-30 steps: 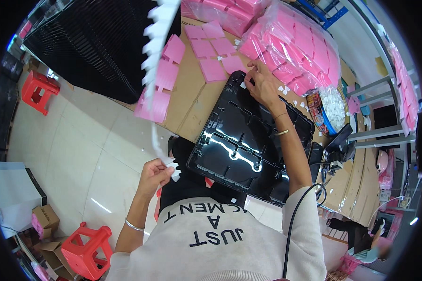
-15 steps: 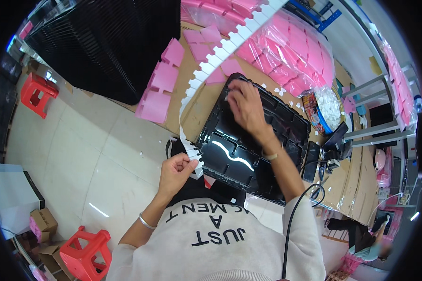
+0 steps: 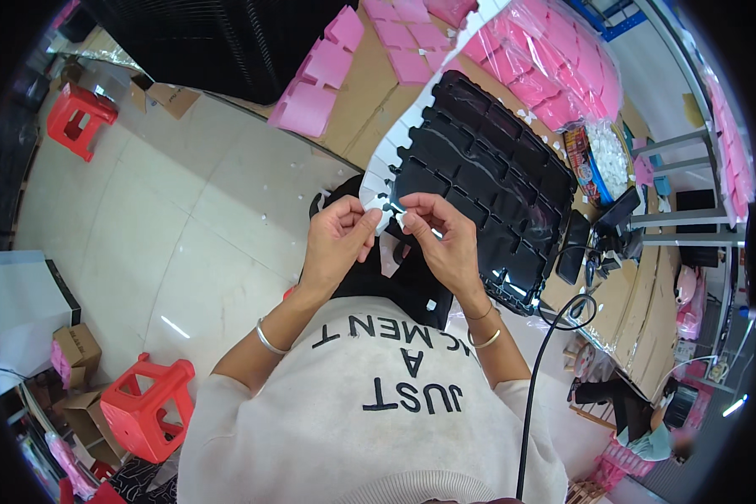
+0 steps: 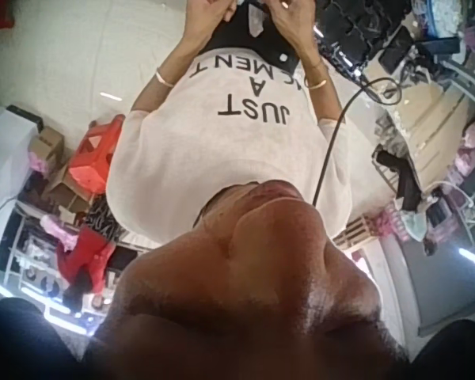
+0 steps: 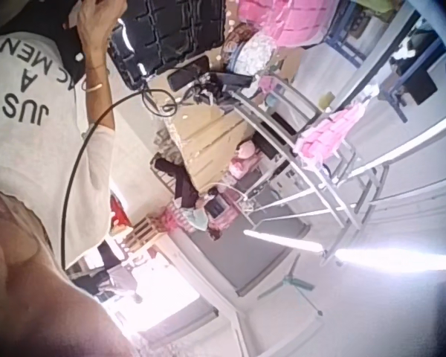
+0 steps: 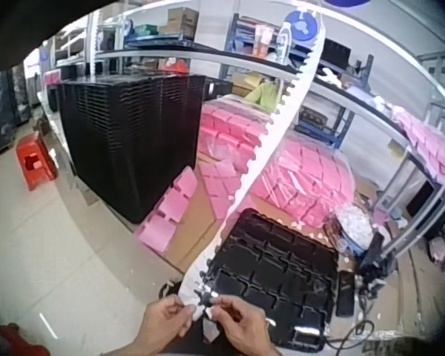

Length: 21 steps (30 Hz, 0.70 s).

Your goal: Assembling plastic trays and foam inserts for product packaging.

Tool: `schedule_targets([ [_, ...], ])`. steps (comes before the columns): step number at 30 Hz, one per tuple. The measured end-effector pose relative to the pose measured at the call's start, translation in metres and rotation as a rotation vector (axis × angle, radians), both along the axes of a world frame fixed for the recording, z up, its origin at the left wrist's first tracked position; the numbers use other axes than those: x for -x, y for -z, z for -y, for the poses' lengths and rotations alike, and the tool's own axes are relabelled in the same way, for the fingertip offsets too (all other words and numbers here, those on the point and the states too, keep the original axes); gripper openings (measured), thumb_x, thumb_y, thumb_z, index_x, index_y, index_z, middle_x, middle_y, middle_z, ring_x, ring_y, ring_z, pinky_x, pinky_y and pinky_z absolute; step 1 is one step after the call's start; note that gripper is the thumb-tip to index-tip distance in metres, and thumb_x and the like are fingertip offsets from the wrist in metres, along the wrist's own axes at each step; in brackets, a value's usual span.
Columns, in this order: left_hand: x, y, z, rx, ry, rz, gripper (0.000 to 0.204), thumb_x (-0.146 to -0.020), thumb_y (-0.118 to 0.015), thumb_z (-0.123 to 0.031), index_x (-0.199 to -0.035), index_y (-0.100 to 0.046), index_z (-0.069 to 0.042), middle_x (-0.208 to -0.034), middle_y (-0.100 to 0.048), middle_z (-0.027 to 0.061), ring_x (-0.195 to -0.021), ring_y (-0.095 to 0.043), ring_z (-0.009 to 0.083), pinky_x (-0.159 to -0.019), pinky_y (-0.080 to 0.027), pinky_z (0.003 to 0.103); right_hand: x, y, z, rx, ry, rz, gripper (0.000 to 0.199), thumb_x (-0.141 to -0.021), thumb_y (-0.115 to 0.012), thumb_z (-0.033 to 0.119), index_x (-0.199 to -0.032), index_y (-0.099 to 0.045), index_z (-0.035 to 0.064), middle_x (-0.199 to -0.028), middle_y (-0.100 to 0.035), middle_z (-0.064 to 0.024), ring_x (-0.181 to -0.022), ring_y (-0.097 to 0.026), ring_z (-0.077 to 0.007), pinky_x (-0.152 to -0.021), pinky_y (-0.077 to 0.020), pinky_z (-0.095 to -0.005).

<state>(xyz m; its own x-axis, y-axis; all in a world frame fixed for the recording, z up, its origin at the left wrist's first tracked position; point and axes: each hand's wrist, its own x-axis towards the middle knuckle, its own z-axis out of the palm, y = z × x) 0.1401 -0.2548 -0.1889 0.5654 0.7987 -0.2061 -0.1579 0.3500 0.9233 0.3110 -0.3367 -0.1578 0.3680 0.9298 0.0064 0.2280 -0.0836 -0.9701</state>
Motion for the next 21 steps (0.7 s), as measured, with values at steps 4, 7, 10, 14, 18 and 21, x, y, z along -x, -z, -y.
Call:
schedule_targets([
  [4,0.004,-0.004,0.012,-0.005,0.014,-0.016,0.015,-0.104,-0.067,-0.017,-0.099,-0.065,-0.002,-0.07,-0.063,0.0009,-0.052,-0.051,0.0045,-0.046,-0.036,0.019,0.007,-0.002,0.004,0.039,-0.05,0.128,0.015,-0.097,-0.071,0.011,-0.105,-0.072,-0.002,-0.091,-0.073,-0.0065,-0.077,-0.069,-0.0116,-0.071,-0.055,-0.026],
  [7,0.004,-0.015,0.017,-0.026,0.044,-0.055,0.018,-0.105,-0.064,-0.019,-0.099,-0.065,-0.002,-0.068,-0.062,0.0012,-0.05,-0.052,0.0048,-0.045,-0.036,0.019,0.008,0.0,0.008,0.043,-0.073,0.222,0.014,-0.096,-0.072,0.011,-0.101,-0.071,-0.0016,-0.086,-0.071,-0.0065,-0.071,-0.065,-0.0119,-0.066,-0.0527,-0.0262],
  [10,0.005,-0.016,0.015,-0.027,0.051,-0.125,0.022,-0.106,-0.061,-0.022,-0.098,-0.065,-0.002,-0.065,-0.061,0.0011,-0.047,-0.05,0.005,-0.044,-0.035,0.019,0.015,-0.004,0.011,-0.043,-0.082,0.324,0.012,-0.094,-0.071,0.011,-0.097,-0.069,-0.0014,-0.081,-0.067,-0.0066,-0.067,-0.061,-0.0124,-0.062,-0.0502,-0.0268],
  [14,0.016,0.006,0.002,0.035,-0.033,-0.053,0.024,-0.106,-0.058,-0.023,-0.096,-0.068,-0.003,-0.066,-0.06,-0.0001,-0.049,-0.049,0.0043,-0.043,-0.036,0.022,0.01,-0.026,0.009,-0.09,-0.099,0.39,0.011,-0.093,-0.071,0.01,-0.095,-0.068,-0.0008,-0.079,-0.065,-0.0071,-0.065,-0.06,-0.0124,-0.061,-0.0492,-0.0265],
  [18,0.034,0.077,-0.004,-0.09,-0.203,-0.255,0.024,-0.103,-0.064,-0.018,-0.089,-0.067,0.001,-0.067,-0.059,-0.0012,-0.057,-0.049,0.0061,-0.052,-0.037,0.025,-0.03,-0.02,-0.018,0.025,-0.181,0.47,0.012,-0.092,-0.068,0.011,-0.094,-0.07,-0.0009,-0.077,-0.068,-0.0101,-0.063,-0.063,-0.0193,-0.063,-0.0516,-0.0312],
  [21,0.054,0.103,0.003,-0.265,-0.21,-0.455,0.02,-0.101,-0.066,-0.016,-0.093,-0.068,0.003,-0.072,-0.062,-0.0004,-0.063,-0.05,0.0067,-0.057,-0.039,0.027,-0.044,-0.016,-0.034,0.084,-0.324,0.558,0.015,-0.092,-0.068,0.013,-0.092,-0.07,-0.0017,-0.071,-0.066,-0.0081,-0.062,-0.06,-0.0143,-0.061,-0.0491,-0.0294],
])
